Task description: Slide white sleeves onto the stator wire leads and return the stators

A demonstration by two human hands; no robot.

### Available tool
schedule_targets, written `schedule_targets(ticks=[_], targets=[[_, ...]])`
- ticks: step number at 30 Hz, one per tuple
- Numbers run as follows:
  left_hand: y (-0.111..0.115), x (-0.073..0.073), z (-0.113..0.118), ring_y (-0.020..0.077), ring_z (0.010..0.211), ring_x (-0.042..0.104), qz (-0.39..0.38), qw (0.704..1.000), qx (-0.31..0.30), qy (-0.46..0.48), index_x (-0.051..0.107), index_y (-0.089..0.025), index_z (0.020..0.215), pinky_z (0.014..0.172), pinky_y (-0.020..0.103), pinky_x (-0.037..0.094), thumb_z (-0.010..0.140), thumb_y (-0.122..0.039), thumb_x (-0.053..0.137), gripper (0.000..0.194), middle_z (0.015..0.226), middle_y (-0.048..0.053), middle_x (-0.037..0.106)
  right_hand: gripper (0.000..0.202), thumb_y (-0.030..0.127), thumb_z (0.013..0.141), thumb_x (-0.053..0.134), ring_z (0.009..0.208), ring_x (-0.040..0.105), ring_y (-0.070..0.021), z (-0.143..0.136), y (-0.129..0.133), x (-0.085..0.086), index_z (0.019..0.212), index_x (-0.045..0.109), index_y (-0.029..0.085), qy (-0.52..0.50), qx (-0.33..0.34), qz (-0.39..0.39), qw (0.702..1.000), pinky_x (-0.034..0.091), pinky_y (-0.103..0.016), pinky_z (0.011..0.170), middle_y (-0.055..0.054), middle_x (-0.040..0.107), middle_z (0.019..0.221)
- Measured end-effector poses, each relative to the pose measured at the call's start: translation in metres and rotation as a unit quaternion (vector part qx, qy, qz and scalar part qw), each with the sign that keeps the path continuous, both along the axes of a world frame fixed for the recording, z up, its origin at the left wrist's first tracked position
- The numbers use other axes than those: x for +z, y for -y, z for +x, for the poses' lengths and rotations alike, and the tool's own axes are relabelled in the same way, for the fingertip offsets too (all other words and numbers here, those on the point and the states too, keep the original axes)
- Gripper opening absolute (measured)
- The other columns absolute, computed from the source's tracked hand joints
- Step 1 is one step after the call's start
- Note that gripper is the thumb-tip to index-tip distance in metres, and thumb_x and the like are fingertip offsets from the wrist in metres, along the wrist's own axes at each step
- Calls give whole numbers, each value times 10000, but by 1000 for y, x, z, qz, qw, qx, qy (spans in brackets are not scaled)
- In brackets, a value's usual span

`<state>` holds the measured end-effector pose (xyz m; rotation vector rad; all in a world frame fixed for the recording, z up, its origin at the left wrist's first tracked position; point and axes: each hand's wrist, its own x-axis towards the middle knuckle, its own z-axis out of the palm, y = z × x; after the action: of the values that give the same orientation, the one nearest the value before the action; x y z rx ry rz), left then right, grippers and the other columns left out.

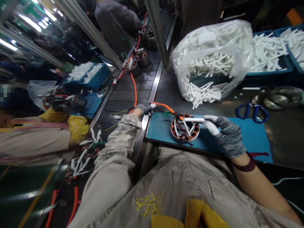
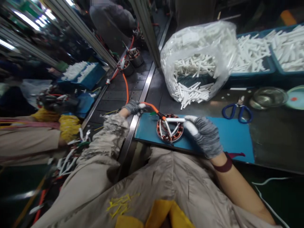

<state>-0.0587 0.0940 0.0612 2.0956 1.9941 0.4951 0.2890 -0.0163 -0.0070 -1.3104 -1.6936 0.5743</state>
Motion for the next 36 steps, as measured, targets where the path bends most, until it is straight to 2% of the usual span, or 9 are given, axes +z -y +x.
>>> schedule_targets(ticks=[4, 7, 10, 13, 15, 19, 23, 28, 36], targets=[[28, 8, 21, 190, 917, 714, 6, 994, 84, -72, 717, -66, 1054, 927, 333, 550, 1054, -391, 606, 344, 920, 74, 780, 389, 475, 959, 758, 1038, 789, -271, 23, 18, -24, 1308, 770, 305, -103, 86, -51, 990, 642, -458, 990, -56, 820, 1181], [60, 31, 39, 296, 1048, 726, 25, 989, 74, -126, 734, -88, 1079, 1016, 460, 538, 1020, -416, 597, 361, 1055, 143, 787, 420, 412, 971, 748, 1266, 733, -286, 31, 23, -38, 1383, 732, 333, -132, 104, -40, 985, 581, -481, 1131, -61, 769, 1381], [89, 50, 52, 292, 908, 757, -71, 983, -146, -85, 772, -201, 896, 934, 470, 600, 956, -490, 645, 322, 868, 87, 777, 432, 390, 995, 716, 1428, 640, -285, 27, 16, -40, 1425, 718, 343, -112, 167, -36, 979, 509, -481, 1230, -54, 683, 1535], [104, 56, 63, 227, 904, 784, -143, 885, -421, 139, 796, -330, 978, 877, 388, 662, 967, -489, 665, 206, 911, 7, 802, 458, 436, 1025, 668, 1481, 595, -288, 23, 9, -36, 1473, 689, 343, -116, 220, -56, 967, 452, -495, 1281, -39, 645, 1579], [104, 53, 72, 232, 1118, 777, -111, 844, -481, 210, 769, -356, 1228, 971, 398, 664, 1008, -447, 653, 264, 1168, 8, 809, 485, 463, 1029, 656, 1496, 579, -297, 26, 9, -37, 1500, 667, 349, -136, 224, -74, 962, 433, -509, 1295, -27, 639, 1584], [88, 33, 97, 257, 1360, 678, -2, 902, -415, 118, 716, -277, 1392, 1184, 445, 559, 1028, -385, 689, 380, 1419, 68, 727, 476, 405, 1020, 680, 1496, 579, -304, 35, 15, -46, 1495, 665, 374, -164, 178, -85, 967, 417, -553, 1304, -9, 638, 1581], [80, 11, 109, 267, 1122, 776, -29, 925, -378, -33, 775, -255, 1287, 996, 396, 629, 1065, -472, 635, 340, 1188, 67, 813, 447, 353, 1010, 707, 1506, 566, -280, 22, 13, -43, 1456, 698, 354, -150, 220, -55, 962, 450, -509, 1288, -21, 603, 1606], [88, 0, 90, 270, 1049, 768, 28, 947, -307, -92, 742, -204, 1343, 933, 391, 582, 1105, -523, 534, 449, 1163, 98, 812, 440, 371, 1081, 601, 1493, 582, -239, -6, -9, -26, 1519, 644, 362, -147, 277, -41, 949, 437, -447, 1296, -6, 611, 1598], [111, -19, 69, 261, 1010, 734, 37, 972, -210, -96, 791, -191, 1190, 941, 401, 526, 1092, -403, 592, 307, 1034, 91, 801, 412, 518, 1042, 633, 1253, 745, -275, -32, -41, 10, 1372, 769, 313, -105, 373, -138, 911, 576, -419, 1130, -28, 776, 1389]])
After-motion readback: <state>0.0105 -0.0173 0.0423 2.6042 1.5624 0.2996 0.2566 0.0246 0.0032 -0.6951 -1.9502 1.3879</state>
